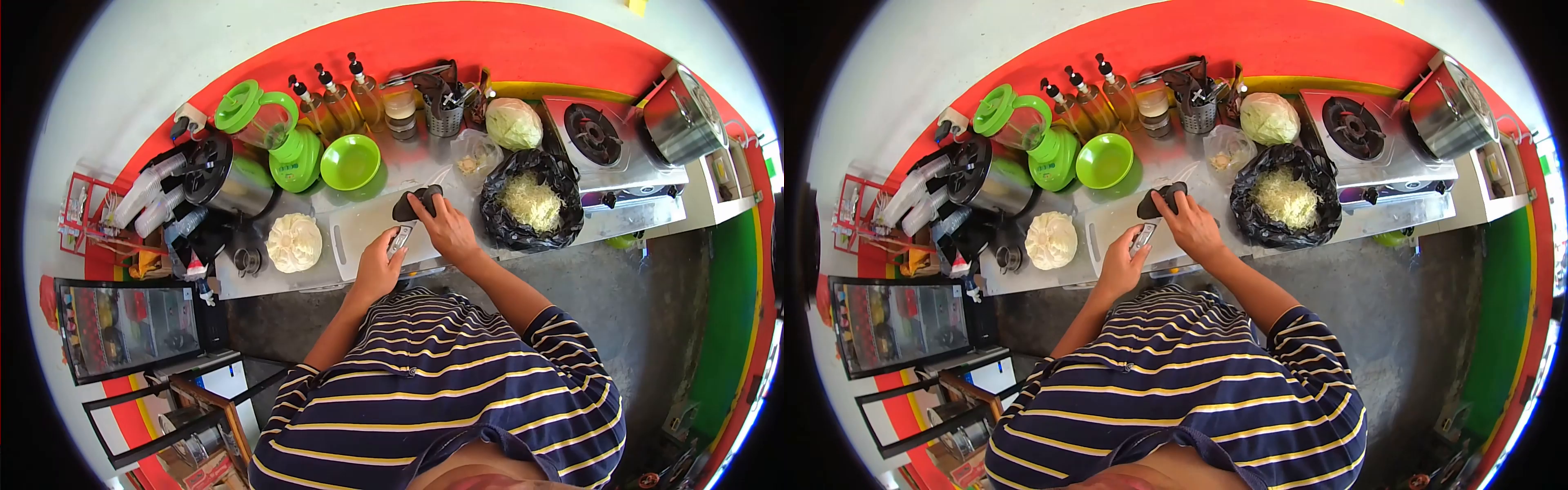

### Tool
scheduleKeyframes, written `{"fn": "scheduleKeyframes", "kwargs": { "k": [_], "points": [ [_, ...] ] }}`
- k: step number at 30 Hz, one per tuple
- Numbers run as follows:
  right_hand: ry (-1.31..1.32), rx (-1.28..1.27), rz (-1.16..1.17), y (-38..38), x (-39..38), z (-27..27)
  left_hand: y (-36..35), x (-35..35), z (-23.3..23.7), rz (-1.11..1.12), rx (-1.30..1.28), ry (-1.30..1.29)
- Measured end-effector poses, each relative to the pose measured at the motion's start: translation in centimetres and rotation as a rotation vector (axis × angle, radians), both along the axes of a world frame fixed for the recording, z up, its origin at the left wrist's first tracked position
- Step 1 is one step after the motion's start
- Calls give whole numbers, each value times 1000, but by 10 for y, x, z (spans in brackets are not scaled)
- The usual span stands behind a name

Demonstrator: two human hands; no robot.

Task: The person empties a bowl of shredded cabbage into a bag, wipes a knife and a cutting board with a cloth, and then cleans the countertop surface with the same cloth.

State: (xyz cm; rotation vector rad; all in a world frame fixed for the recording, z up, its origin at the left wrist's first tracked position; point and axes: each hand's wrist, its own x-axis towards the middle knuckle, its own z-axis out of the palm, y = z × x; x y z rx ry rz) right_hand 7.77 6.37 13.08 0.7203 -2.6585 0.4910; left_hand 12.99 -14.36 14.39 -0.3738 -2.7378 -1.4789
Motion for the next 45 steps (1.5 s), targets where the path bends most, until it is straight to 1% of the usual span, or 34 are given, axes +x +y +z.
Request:
{"fn": "scheduleKeyframes", "kwargs": {
  "k": [1, 3, 7, 9, 10, 14, 17, 18, 19, 20, 21, 22, 24, 26, 27, 28, 29, 30, 31, 33, 34, 36, 37, 39, 41, 43, 44, 45],
  "points": [
    [0, 5, 11, -1, -1, -1, -1, 2, 0, 11, 5, 0],
    [16, 4, -62, -3, -5, -3, -5, 6, 2, 10, 10, -38],
    [15, 10, -66, -7, -12, -8, -12, 11, 4, 32, -8, -61],
    [0, 42, -109, -8, -16, -10, -17, 15, 0, 49, -58, 22],
    [-13, 31, -145, -7, -22, -16, -20, 17, 1, 46, -66, 24],
    [4, 66, -206, 8, -42, -28, -26, 32, 3, 57, -43, -22],
    [12, 28, -227, 21, -52, -39, -27, 42, 2, 97, -34, -64],
    [-54, 28, -246, 26, -53, -39, -26, 45, 4, 122, 2, -74],
    [-64, 30, -230, 32, -55, -43, -24, 47, 5, 148, 38, -85],
    [-110, -43, -257, 38, -56, -48, -23, 50, 7, 164, 38, -97],
    [-157, -114, -285, 42, -56, -51, -22, 52, 11, 209, 92, -112],
    [-167, -110, -266, 47, -55, -54, -21, 53, 13, 257, 148, -123],
    [-261, -252, -286, 51, -52, -52, -28, 54, 4, 325, 148, -115],
    [-317, -279, -265, 49, -43, -46, -37, 56, -6, 425, 132, -42],
    [-363, -310, -263, 49, -39, -42, -44, 58, -11, 438, 140, -46],
    [-301, -340, -200, 48, -36, -44, -54, 59, -18, 521, 138, -80],
    [-293, -333, -194, 48, -33, -44, -65, 58, -27, 600, 137, -111],
    [-292, -371, -101, 47, -31, -42, -79, 58, -43, 678, 21, -17],
    [-292, -408, -9, 44, -28, -39, -96, 55, -58, 681, 31, -12],
    [-307, -413, 4, 33, -23, -36, -131, 46, -81, 777, -48, 75],
    [-328, -427, 17, 26, -21, -32, -145, 40, -86, 789, -37, 78],
    [-335, -469, 56, 10, -20, -24, -172, 27, -94, 827, -221, 185],
    [-332, -455, 75, 1, -20, -20, -181, 21, -94, 849, -210, 187],
    [-344, -486, 78, -15, -20, -10, -197, 16, -94, 878, -227, 94],
    [-344, -515, 83, -33, -19, -2, -203, 16, -94, 905, -181, 87],
    [-310, -520, 18, -49, -24, -1, -205, 10, -86, 905, -334, 27],
    [-319, -526, 9, -57, -26, 0, -203, 9, -80, 923, -315, -49],
    [-321, -528, 19, -65, -27, 2, -204, 8, -78, 933, -319, -49]
  ]
}}
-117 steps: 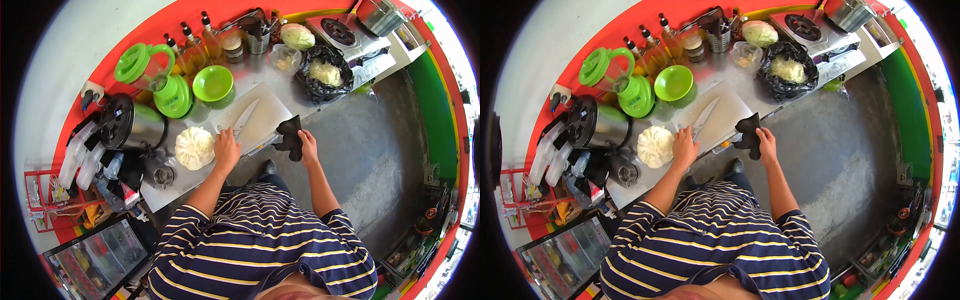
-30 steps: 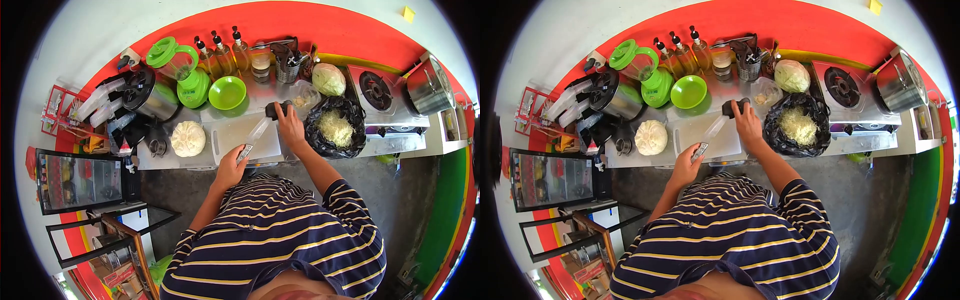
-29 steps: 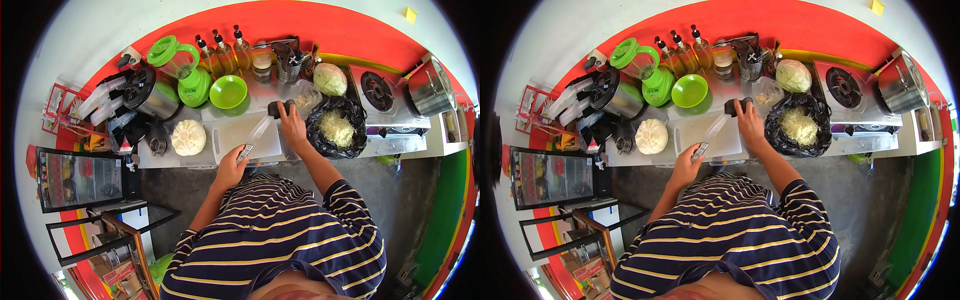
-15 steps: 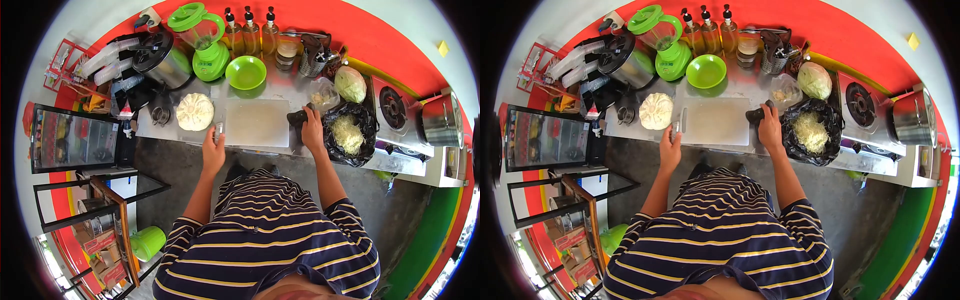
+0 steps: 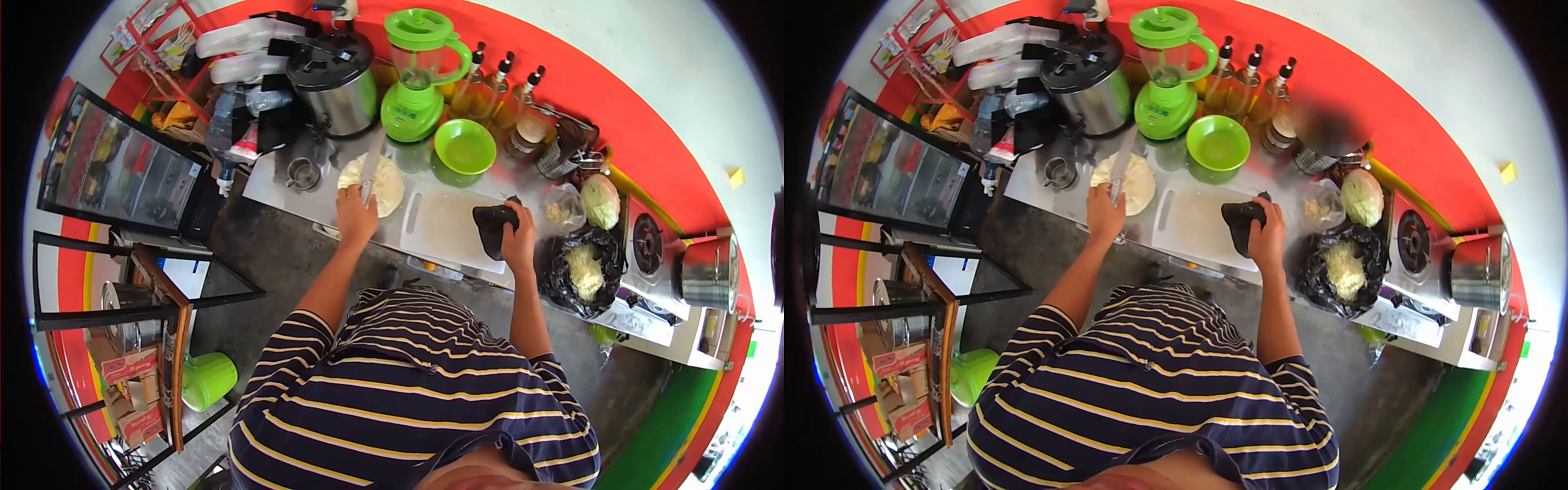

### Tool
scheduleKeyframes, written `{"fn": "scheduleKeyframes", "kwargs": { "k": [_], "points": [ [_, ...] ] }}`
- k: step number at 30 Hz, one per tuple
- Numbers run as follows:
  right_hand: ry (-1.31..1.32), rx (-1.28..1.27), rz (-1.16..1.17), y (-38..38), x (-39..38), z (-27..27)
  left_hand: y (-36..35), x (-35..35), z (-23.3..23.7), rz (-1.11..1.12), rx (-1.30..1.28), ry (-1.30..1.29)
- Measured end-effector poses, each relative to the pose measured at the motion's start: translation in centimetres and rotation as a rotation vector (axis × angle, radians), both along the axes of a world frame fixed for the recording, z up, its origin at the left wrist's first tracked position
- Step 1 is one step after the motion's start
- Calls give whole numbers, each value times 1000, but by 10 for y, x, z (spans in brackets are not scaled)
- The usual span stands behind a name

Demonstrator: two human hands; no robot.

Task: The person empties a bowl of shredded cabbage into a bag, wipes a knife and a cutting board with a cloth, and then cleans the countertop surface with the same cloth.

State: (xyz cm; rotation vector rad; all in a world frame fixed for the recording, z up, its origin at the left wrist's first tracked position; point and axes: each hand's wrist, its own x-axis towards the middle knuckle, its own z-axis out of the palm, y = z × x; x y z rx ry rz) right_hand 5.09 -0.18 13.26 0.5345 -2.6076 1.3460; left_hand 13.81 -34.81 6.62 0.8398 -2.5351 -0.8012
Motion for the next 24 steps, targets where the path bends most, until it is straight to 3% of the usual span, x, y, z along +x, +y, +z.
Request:
{"fn": "scheduleKeyframes", "kwargs": {
  "k": [7, 15, 18, 24],
  "points": [
    [-24, -28, -18, -27, 8, -2, -8, 7, 13, -66, 29, -124],
    [-79, -36, -107, -5, 21, -8, -8, 2, 21, -119, -36, -165],
    [-66, -20, -139, 7, 26, -7, -10, -4, 15, -139, 49, -122],
    [-80, 7, -146, 11, 31, -12, -30, -18, 9, -81, -19, -61]
  ]
}}
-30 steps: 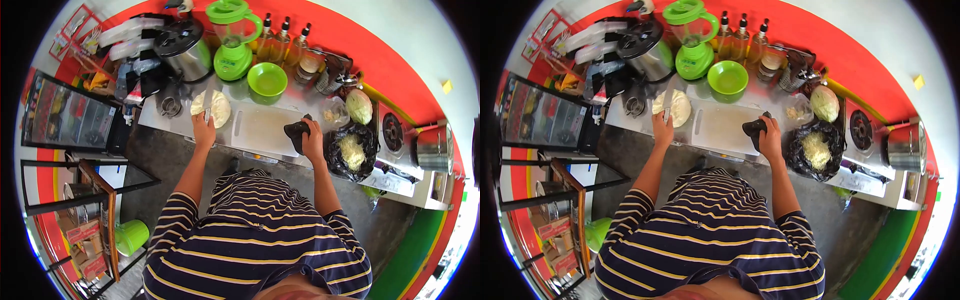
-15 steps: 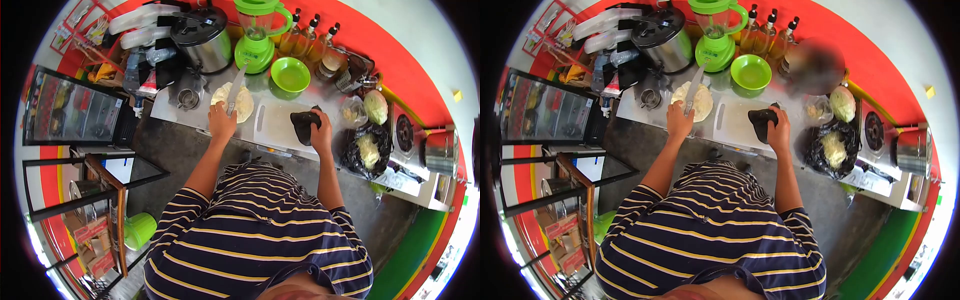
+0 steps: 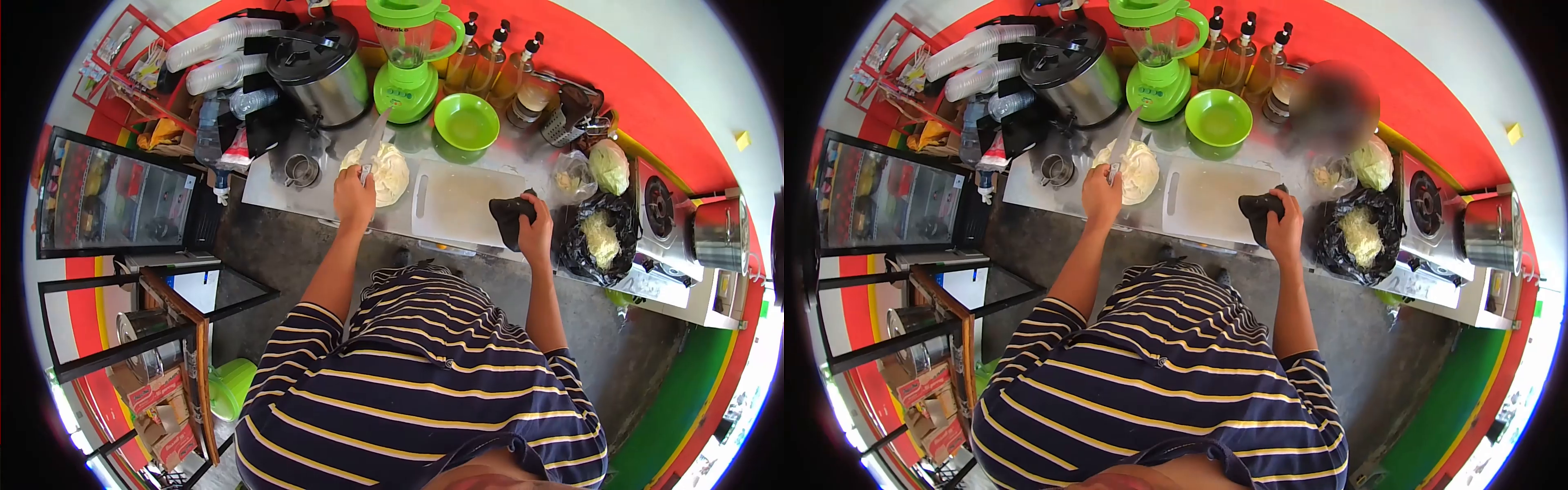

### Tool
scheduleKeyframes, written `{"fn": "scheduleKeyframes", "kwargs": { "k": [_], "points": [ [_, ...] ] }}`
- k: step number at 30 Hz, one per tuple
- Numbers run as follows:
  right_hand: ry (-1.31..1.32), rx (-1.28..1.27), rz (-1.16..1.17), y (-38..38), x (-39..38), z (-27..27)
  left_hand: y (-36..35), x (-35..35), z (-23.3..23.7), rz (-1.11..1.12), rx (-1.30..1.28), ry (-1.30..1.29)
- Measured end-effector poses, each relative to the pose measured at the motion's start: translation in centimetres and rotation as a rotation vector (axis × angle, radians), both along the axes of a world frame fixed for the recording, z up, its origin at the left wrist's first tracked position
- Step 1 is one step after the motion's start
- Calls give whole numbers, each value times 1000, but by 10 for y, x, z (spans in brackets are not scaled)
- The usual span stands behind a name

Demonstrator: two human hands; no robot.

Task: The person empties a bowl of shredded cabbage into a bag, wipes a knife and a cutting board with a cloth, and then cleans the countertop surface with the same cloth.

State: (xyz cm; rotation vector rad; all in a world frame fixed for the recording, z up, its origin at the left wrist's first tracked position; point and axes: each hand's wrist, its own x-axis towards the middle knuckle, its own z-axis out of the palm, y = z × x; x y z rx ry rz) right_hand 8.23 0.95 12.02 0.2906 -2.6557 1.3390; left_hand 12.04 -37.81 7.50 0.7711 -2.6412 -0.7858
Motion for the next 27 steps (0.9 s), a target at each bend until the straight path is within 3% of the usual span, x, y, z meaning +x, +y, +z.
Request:
{"fn": "scheduleKeyframes", "kwargs": {
  "k": [10, 12, 15, 17, 19, 24, 27],
  "points": [
    [-14, -24, 80, -26, -2, 6, -1, -7, 18, 29, -15, -124],
    [-6, -22, 84, -28, -5, 6, 9, -1, 24, 79, -434, 129],
    [32, 4, 108, -23, -6, 4, 29, 2, 36, -86, -425, 329],
    [52, 82, 40, -16, -8, -2, 47, 6, 3, -354, 38, 57],
    [59, 178, -41, -7, -6, -6, 80, 21, 6, -481, 278, -295],
    [-109, 396, -199, 24, 4, -32, 103, 32, -69, -410, 196, -347],
    [-304, 339, -120, 49, 11, -85, 109, 27, -73, -333, 259, -302]
  ]
}}
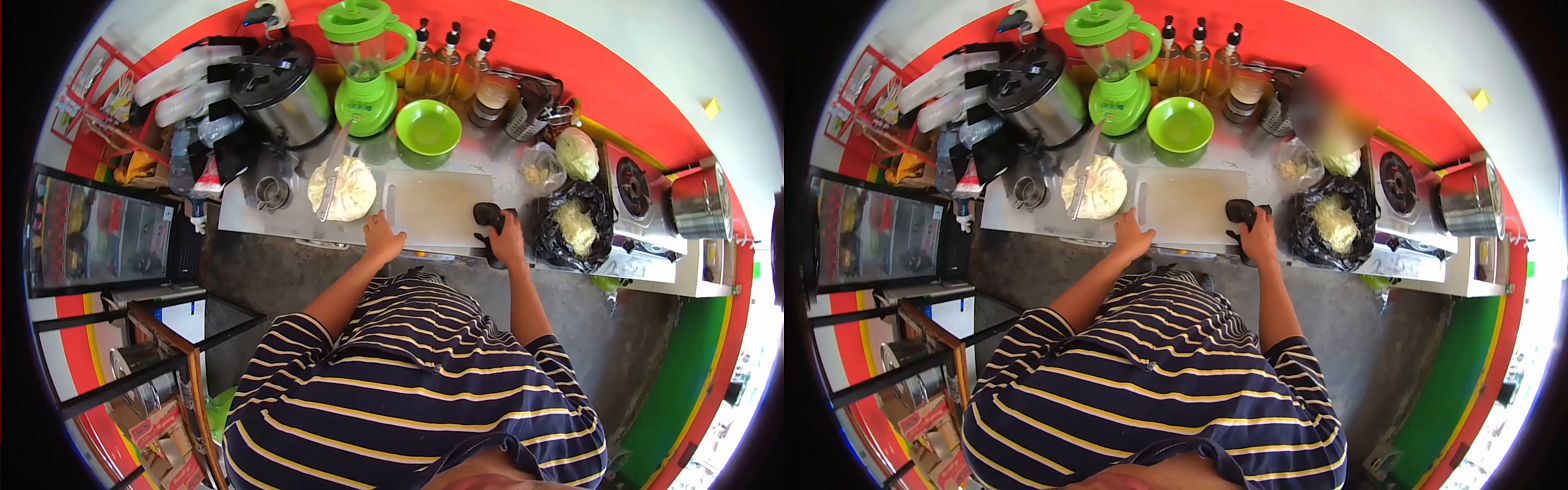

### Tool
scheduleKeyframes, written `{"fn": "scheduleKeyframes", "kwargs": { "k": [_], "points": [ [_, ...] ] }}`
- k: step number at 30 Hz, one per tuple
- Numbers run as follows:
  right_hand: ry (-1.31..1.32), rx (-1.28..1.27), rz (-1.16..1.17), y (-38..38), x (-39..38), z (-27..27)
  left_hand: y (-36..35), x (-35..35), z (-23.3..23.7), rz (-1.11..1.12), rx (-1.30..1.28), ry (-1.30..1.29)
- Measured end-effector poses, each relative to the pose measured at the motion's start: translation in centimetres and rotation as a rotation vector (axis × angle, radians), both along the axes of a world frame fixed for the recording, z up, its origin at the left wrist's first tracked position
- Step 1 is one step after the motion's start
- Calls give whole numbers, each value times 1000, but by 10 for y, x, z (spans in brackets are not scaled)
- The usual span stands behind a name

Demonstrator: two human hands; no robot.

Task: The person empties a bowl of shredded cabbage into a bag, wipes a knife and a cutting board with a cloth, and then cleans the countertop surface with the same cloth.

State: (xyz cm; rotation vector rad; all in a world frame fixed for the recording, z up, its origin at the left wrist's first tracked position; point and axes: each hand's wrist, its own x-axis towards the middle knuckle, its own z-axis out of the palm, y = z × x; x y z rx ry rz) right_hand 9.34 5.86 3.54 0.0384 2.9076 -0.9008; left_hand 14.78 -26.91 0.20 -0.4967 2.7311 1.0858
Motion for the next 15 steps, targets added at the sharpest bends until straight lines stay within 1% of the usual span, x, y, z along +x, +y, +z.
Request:
{"fn": "scheduleKeyframes", "kwargs": {
  "k": [1, 2, 3, 4, 5, 8, 9, 11, 13, 15],
  "points": [
    [2, 1, -12, 2, 6, -9, 3, -2, 3, 74, 72, -17],
    [71, -25, 28, 3, 14, -19, 6, -6, 7, 62, 71, -15],
    [139, -51, 68, 0, 19, -20, 8, -10, 9, 146, 130, -48],
    [83, -55, 82, 1, 21, -20, 11, -14, 11, 231, 189, -82],
    [80, -56, 71, 2, 20, -20, 13, -18, 12, 221, 186, -87],
    [-10, -42, 76, 2, 22, -16, 22, -20, 10, 345, 92, -96],
    [-24, -38, 58, 4, 23, -20, 23, -20, 8, 329, 93, -111],
    [61, -67, 100, 10, 24, -25, 20, -22, 3, 449, 212, -70],
    [51, -91, 80, 16, 27, -25, 16, -16, -11, 453, 166, -36],
    [139, -183, 67, 23, 22, -30, 6, -10, -18, 313, 324, 22]
  ]
}}
